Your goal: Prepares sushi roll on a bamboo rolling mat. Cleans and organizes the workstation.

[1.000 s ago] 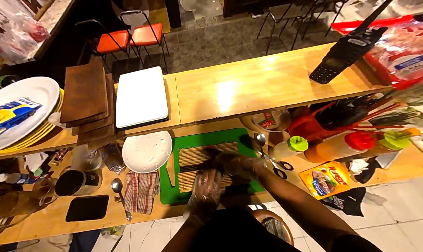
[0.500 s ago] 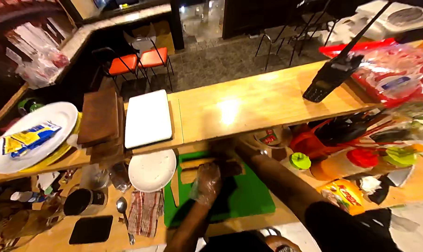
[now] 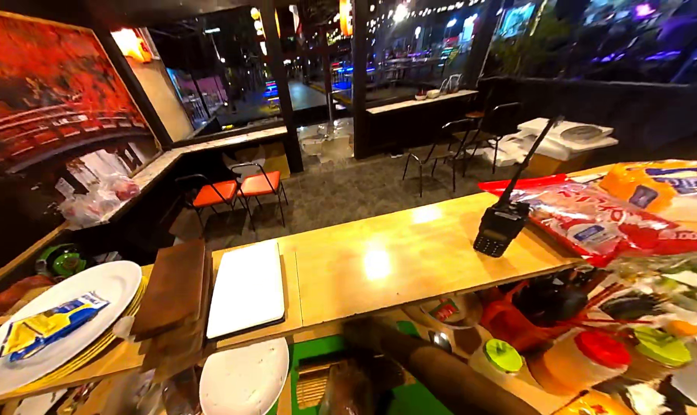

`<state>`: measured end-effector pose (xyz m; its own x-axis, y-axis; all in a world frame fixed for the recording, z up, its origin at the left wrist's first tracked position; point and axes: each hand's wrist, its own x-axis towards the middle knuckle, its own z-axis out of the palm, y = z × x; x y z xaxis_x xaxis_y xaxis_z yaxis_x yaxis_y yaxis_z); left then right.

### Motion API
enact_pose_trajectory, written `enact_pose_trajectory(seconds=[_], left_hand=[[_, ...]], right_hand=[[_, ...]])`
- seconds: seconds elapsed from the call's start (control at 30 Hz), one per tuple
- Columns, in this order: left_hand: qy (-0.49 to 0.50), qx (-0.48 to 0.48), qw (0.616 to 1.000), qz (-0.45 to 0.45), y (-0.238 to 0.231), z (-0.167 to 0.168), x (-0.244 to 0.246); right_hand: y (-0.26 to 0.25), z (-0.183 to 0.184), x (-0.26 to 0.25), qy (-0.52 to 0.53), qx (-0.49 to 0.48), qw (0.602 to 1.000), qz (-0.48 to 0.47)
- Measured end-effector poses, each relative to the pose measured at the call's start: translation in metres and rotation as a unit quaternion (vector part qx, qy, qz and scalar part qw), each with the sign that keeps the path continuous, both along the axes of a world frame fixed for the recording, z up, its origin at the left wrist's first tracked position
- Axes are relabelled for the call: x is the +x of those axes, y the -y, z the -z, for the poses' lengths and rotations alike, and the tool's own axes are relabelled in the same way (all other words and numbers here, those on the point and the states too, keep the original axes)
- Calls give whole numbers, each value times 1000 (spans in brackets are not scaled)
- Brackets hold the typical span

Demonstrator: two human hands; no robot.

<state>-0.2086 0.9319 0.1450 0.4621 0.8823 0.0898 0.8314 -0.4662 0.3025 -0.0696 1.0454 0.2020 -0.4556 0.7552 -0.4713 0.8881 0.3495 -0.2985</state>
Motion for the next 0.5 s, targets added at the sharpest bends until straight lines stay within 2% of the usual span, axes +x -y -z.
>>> enact_pose_trajectory(seconds=[0.07, 0.13, 0.3, 0.4, 0.47, 0.5], left_hand=[[-51, 16, 998, -16, 2, 0, 5], [-94, 34, 994, -37, 1, 4, 9], [-94, 36, 995, -26, 3, 3, 9], [-49, 26, 998, -14, 2, 4, 5], [84, 49, 994, -42, 3, 16, 5], [117, 44, 991, -53, 2, 14, 7]], right_hand=[[2, -5, 0, -6, -15, 1000, 6], [-2, 10, 0, 11, 15, 999, -34], [-5, 11, 0, 20, 6, 997, -70], [4, -6, 10, -63, -10, 998, -10], [24, -35, 23, -135, -40, 986, 93], [32, -43, 28, -157, -40, 979, 120]])
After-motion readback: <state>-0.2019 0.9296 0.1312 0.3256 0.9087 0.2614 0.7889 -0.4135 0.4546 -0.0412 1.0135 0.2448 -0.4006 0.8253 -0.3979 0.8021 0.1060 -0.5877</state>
